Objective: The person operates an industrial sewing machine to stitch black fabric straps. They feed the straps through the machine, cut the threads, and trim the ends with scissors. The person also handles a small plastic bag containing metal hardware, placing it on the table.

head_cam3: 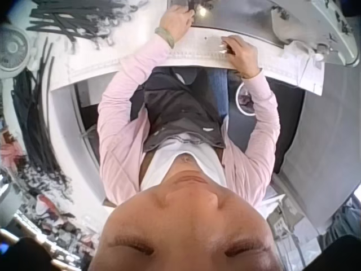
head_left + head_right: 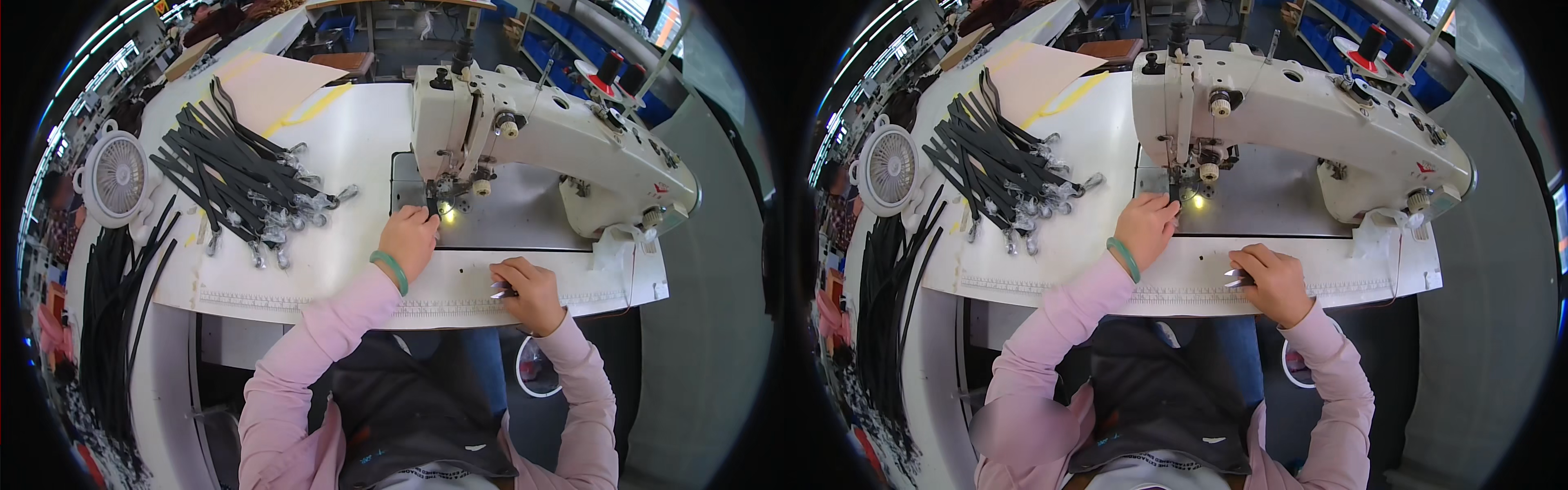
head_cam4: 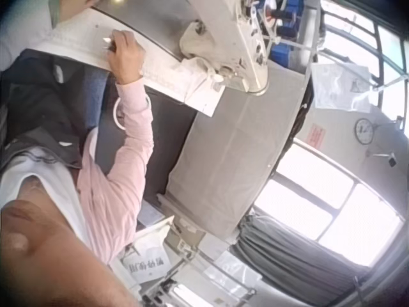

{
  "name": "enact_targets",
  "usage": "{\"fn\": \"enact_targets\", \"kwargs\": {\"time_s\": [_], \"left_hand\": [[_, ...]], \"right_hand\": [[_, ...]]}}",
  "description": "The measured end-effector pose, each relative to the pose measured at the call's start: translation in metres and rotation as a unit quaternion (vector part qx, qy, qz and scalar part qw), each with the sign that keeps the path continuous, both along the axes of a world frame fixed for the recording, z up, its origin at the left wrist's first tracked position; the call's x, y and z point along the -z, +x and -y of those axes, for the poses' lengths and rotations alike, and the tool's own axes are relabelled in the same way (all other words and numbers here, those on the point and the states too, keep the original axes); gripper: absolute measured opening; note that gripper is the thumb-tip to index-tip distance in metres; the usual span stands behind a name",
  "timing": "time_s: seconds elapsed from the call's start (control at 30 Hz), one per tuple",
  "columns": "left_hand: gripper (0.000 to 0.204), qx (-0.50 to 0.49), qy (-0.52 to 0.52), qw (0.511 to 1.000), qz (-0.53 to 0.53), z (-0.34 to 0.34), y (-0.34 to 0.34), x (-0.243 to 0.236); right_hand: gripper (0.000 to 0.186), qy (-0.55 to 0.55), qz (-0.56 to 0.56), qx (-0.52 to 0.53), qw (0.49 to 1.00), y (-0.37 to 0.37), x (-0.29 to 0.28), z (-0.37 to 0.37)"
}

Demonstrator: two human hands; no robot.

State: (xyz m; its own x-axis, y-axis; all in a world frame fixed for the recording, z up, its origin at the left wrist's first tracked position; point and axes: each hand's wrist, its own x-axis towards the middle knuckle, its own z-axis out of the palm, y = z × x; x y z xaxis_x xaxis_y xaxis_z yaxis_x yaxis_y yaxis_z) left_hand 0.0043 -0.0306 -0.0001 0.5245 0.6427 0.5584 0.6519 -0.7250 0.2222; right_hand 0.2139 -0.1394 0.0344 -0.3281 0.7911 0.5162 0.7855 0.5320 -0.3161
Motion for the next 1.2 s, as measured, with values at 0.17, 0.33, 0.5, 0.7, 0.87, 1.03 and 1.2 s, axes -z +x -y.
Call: {"fn": "enact_targets", "kwargs": {"time_s": [0.17, 0.33, 0.5, 0.7, 0.87, 1.03, 1.2], "left_hand": [[0.024, -0.017, 0.0, 1.0, -0.026, -0.013, 0.001, 0.002], [0.023, -0.025, 0.0, 0.998, -0.049, -0.02, 0.004, 0.0], [0.022, -0.02, 0.011, 0.999, -0.043, -0.021, 0.001, 0.003], [0.023, -0.027, 0.019, 0.998, -0.045, -0.021, -0.004, 0.003], [0.023, 0.022, 0.0, 1.0, 0.016, -0.029, 0.008, 0.007], [0.017, -0.006, -0.011, 1.0, -0.011, -0.027, -0.01, 0.005], [0.023, 0.029, -0.023, 0.999, 0.02, -0.03, 0.0, 0.002]], "right_hand": [[0.03, -0.013, -0.027, 0.056, 0.998, 0.023, -0.001, 0.005], [0.029, -0.006, -0.038, 0.093, 0.995, 0.034, 0.005, 0.008], [0.015, 0.181, -0.106, 0.241, 0.948, 0.09, -0.009, -0.003], [0.036, 0.394, -0.149, 0.503, 0.755, 0.289, -0.087, -0.057], [0.046, 0.139, 0.055, 0.567, 0.81, 0.504, -0.122, -0.025], [0.045, 0.052, -0.381, 0.474, 0.792, 0.416, -0.052, -0.067], [0.048, 0.188, -0.489, 0.405, 0.75, 0.401, -0.023, -0.037]]}}
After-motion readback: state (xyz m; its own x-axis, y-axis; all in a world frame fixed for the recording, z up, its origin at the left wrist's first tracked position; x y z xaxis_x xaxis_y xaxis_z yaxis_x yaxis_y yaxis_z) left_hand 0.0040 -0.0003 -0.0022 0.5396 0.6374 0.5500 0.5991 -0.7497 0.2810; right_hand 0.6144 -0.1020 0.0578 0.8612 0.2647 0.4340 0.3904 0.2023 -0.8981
